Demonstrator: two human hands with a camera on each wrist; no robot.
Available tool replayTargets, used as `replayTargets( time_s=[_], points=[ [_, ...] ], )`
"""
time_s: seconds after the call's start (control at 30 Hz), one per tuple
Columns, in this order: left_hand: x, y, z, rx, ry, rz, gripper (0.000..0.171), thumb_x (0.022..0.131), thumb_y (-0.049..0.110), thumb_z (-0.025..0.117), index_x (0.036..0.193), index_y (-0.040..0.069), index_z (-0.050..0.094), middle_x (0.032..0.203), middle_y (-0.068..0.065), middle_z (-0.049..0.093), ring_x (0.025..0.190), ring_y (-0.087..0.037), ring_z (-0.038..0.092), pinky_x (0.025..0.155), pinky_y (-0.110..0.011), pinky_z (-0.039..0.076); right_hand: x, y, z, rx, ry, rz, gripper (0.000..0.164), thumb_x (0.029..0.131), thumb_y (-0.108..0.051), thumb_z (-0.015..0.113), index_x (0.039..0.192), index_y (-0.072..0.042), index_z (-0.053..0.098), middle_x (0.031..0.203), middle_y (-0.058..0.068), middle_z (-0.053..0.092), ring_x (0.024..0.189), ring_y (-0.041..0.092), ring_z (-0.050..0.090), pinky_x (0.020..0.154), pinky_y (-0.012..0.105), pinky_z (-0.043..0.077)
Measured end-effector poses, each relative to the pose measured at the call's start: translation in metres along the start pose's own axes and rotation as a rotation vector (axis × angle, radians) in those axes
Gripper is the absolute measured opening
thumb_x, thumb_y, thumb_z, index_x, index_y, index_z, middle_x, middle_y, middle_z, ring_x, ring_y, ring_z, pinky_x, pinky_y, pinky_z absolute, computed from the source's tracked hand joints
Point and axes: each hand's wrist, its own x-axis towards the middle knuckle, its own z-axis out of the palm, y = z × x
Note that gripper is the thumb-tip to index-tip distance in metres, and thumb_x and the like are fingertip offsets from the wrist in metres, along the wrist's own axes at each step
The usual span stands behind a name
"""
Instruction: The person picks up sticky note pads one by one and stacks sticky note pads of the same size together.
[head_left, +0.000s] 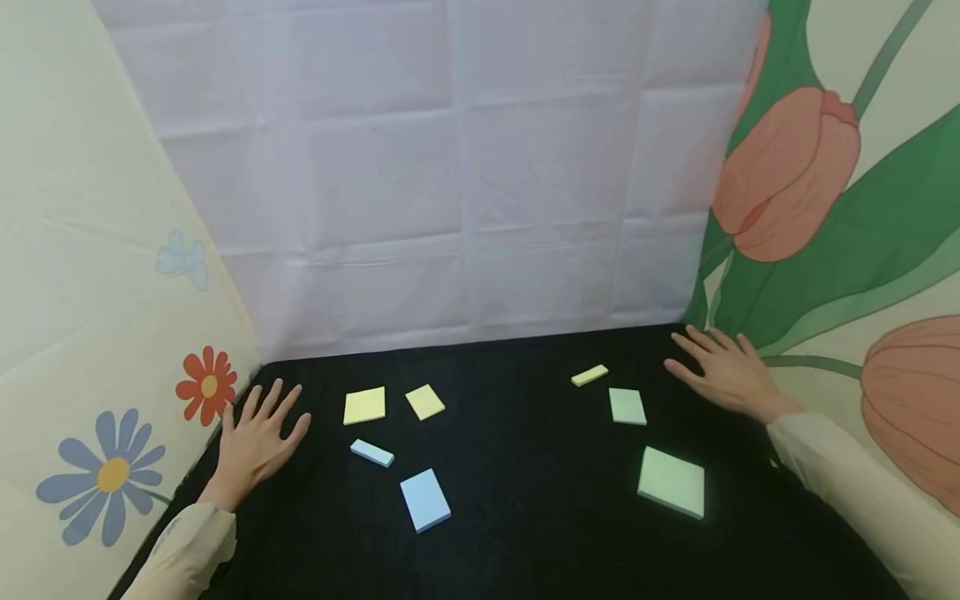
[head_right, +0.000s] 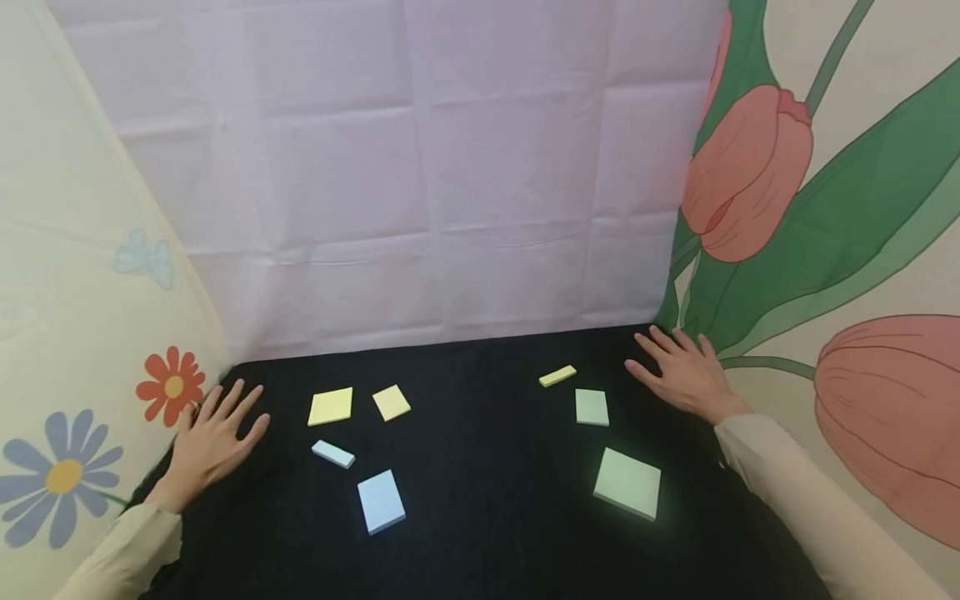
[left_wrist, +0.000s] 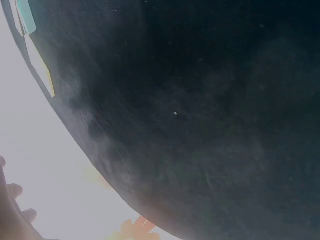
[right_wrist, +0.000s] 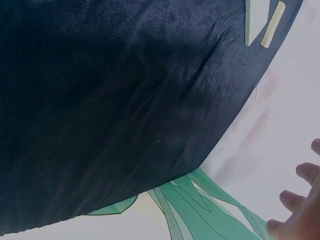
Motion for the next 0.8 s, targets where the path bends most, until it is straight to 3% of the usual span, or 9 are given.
replayTargets(
  time_s=[0.63,0.8],
  points=[
    [-0.002,-0.001,0.003,-0.003,0.029,0.000,0.069,0.098,0.059,0.042,0.148,0.011,0.043,0.153,-0.026,0.032,0.140,-0.051,0.020,0.107,-0.072,0.004,0.002,-0.013,0.005,-0.001,-0.020,-0.001,0.075,0.098,-0.058,0.046,0.150,-0.004,0.039,0.153,0.027,0.032,0.136,0.053,0.026,0.106,0.069,0.012],
    [0.000,0.001,0.006,0.008,0.027,-0.003,0.068,0.097,0.055,0.047,0.147,0.010,0.044,0.153,-0.026,0.032,0.140,-0.051,0.020,0.107,-0.072,0.006,0.002,-0.014,0.006,-0.002,-0.023,-0.008,0.075,0.099,-0.058,0.046,0.149,-0.004,0.040,0.152,0.028,0.033,0.135,0.053,0.027,0.106,0.069,0.013]
  ],
)
